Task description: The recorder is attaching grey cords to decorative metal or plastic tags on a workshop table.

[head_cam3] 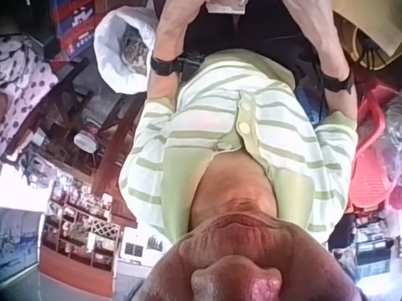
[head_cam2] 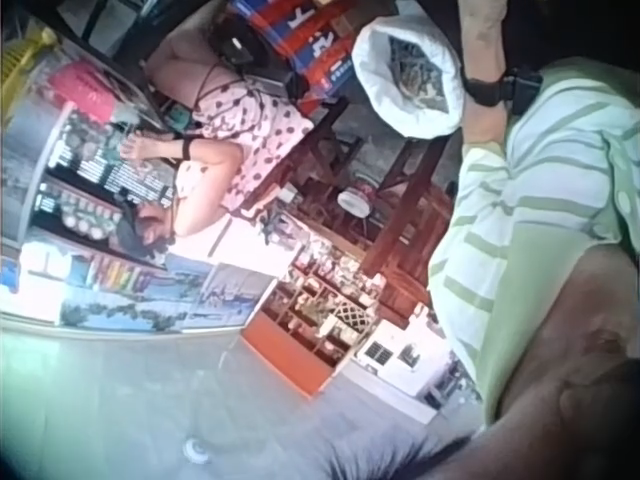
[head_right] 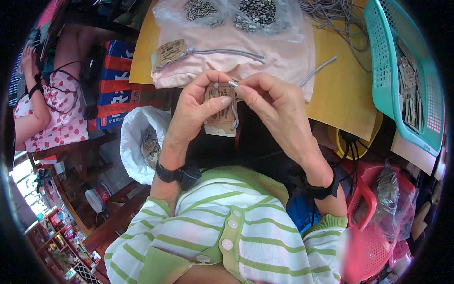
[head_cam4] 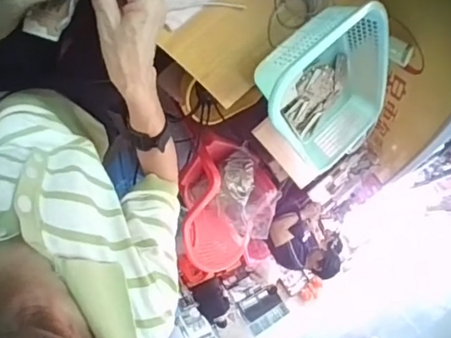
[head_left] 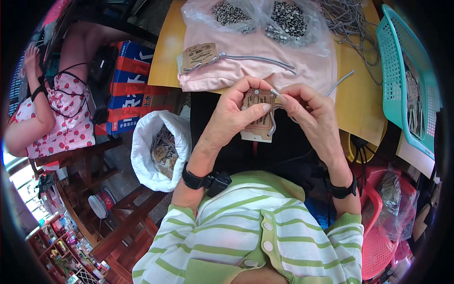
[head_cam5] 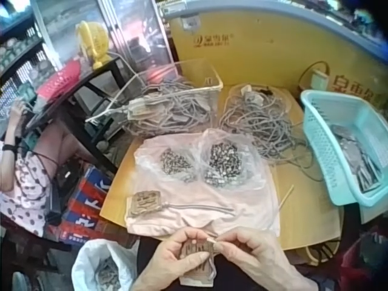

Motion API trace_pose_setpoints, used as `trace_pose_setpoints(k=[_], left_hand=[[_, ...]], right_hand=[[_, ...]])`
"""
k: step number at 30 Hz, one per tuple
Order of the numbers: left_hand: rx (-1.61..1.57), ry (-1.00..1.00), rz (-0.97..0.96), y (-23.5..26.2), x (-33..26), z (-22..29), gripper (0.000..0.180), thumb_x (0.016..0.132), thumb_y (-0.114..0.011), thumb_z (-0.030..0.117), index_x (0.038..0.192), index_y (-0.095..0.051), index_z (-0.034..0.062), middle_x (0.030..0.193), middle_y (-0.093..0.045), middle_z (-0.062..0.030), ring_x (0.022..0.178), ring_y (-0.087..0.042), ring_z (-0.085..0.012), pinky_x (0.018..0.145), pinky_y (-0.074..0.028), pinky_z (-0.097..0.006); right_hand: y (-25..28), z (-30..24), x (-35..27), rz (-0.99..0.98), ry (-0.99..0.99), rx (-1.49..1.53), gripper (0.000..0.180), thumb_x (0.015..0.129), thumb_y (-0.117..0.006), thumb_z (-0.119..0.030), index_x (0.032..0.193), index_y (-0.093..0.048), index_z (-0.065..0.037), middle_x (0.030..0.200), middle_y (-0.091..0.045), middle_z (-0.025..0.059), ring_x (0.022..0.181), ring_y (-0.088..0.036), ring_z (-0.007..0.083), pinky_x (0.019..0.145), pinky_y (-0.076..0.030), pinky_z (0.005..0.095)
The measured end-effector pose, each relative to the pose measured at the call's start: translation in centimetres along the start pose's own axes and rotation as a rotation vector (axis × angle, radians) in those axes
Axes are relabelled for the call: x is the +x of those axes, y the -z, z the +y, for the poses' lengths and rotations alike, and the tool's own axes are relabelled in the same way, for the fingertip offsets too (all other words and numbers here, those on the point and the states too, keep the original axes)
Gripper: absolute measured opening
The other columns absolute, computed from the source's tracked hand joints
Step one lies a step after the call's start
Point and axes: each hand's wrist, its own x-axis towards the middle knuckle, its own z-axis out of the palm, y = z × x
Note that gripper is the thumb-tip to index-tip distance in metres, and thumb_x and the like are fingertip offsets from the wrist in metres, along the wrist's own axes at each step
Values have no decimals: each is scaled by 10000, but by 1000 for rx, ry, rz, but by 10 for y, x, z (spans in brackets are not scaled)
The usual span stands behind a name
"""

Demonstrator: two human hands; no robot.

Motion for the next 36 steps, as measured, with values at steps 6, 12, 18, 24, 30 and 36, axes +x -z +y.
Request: trace_pose_setpoints(k=[6,12,18,24,30,36], left_hand=[[-7,79,-16,-2,-4,5,307,820,-650,48,1106,-539,46,1012,-580,-2,916,-550,-66,834,-454,-222],[-24,132,-57,-2,-7,7,301,817,-641,38,1100,-540,39,1008,-569,4,915,-543,-60,826,-450,-217],[40,-22,42,-2,-6,4,259,848,-633,62,1089,-544,44,964,-597,-3,851,-569,-52,761,-487,-213],[64,-22,127,-5,-5,7,258,855,-609,32,1105,-547,24,1016,-593,-28,923,-553,-80,831,-448,-228],[230,-152,168,-13,-2,7,216,871,-608,64,1073,-550,14,959,-604,-14,857,-555,-52,765,-467,-210],[352,-165,167,-13,1,5,201,862,-612,59,1050,-566,4,965,-601,-10,866,-552,-61,782,-458,-217]], right_hand=[[15,-1,5,50,-36,146,167,916,-597,-189,913,-635,-26,742,-534,-64,687,-445,17,605,-360,164],[34,-11,11,177,-9,264,170,917,-593,-207,970,-655,-58,788,-576,-52,618,-393,-20,513,-293,148],[4,-14,5,0,133,14,104,871,-620,-113,891,-635,-12,793,-608,-8,685,-471,66,619,-398,216],[-3,-9,3,40,117,-82,104,841,-630,-78,851,-611,23,809,-625,51,676,-510,107,598,-428,256],[-2,-9,4,43,133,-86,118,830,-617,-90,850,-612,25,755,-621,72,657,-541,129,607,-451,270],[1,-10,6,77,82,-75,143,809,-597,-105,786,-597,36,625,-568,58,578,-486,102,555,-425,271]])
